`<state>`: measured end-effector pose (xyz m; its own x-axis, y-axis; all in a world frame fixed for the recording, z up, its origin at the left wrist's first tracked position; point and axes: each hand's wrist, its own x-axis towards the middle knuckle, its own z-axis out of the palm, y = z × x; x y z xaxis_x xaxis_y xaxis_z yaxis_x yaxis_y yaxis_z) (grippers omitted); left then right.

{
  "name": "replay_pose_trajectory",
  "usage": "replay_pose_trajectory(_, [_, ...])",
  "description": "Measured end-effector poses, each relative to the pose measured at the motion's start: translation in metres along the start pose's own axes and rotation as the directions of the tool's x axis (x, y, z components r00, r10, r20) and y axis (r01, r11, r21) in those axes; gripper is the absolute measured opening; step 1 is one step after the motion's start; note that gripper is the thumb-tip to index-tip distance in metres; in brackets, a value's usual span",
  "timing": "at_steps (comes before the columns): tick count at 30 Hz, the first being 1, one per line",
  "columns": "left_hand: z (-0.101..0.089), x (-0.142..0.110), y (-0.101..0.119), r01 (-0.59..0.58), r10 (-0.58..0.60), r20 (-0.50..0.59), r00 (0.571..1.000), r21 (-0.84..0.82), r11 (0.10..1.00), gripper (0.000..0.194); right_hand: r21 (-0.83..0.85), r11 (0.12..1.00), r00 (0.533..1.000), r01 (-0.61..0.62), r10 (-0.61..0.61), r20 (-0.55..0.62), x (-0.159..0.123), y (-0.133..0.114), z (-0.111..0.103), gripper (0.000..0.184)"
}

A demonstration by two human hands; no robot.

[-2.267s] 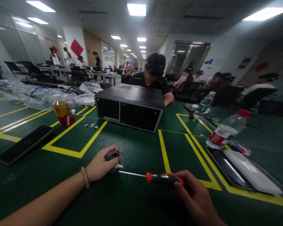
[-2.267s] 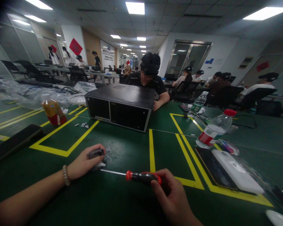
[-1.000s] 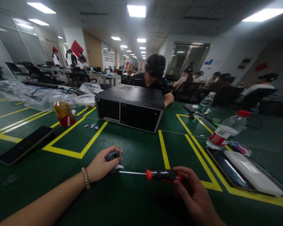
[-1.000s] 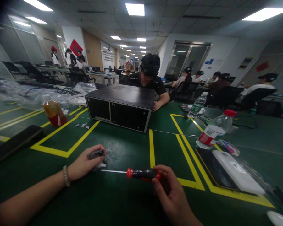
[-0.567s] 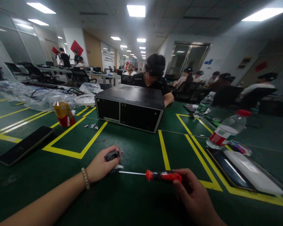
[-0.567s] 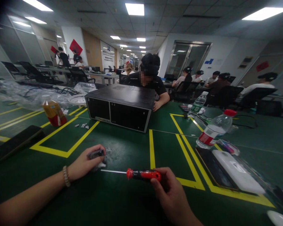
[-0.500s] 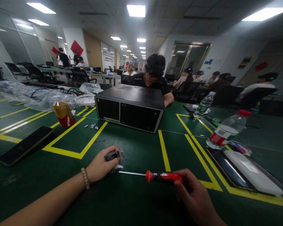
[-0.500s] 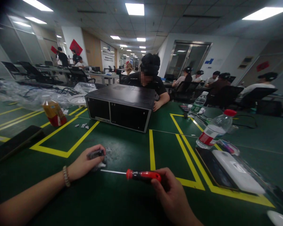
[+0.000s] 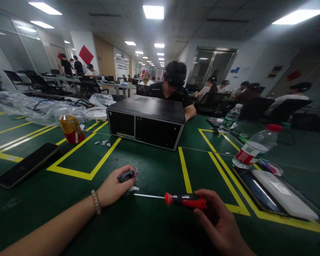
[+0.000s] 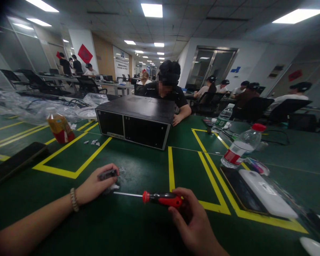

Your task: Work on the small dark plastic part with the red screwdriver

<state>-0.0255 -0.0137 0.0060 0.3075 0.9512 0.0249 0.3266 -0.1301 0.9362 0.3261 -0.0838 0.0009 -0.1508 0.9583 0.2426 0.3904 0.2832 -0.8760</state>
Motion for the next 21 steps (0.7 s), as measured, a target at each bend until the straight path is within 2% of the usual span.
replay_pose_trajectory(5, [-0.0006, 0.0003, -0.0013, -0.012, 0.012, 0.005, 1.000, 0.004, 1.000, 0.018, -0.055, 0.998, 0.994, 0.037, -0.032, 0.103, 0.0004, -0.0042, -0.0009, 0.039])
replay_pose_trajectory(9, [-0.0005, 0.0007, -0.0018, -0.027, 0.027, -0.009, 1.000, 0.031, 0.999, 0.015, 0.045, 0.992, 0.993, -0.120, 0.121, -0.009, 0.0004, -0.0064, 0.0025, 0.044])
replay_pose_trajectory(13, [-0.0009, 0.0000, -0.0017, 0.011, -0.011, 0.017, 1.000, 0.005, 1.000, 0.018, 0.083, 0.976, 0.979, -0.203, 0.202, 0.023, 0.0010, -0.0051, 0.0047, 0.040])
replay_pose_trajectory(21, [0.0000, 0.0003, -0.0013, -0.001, 0.001, -0.005, 1.000, 0.015, 1.000, 0.018, 0.043, 0.993, 0.992, -0.111, 0.108, 0.060, 0.0007, 0.0012, -0.0005, 0.035])
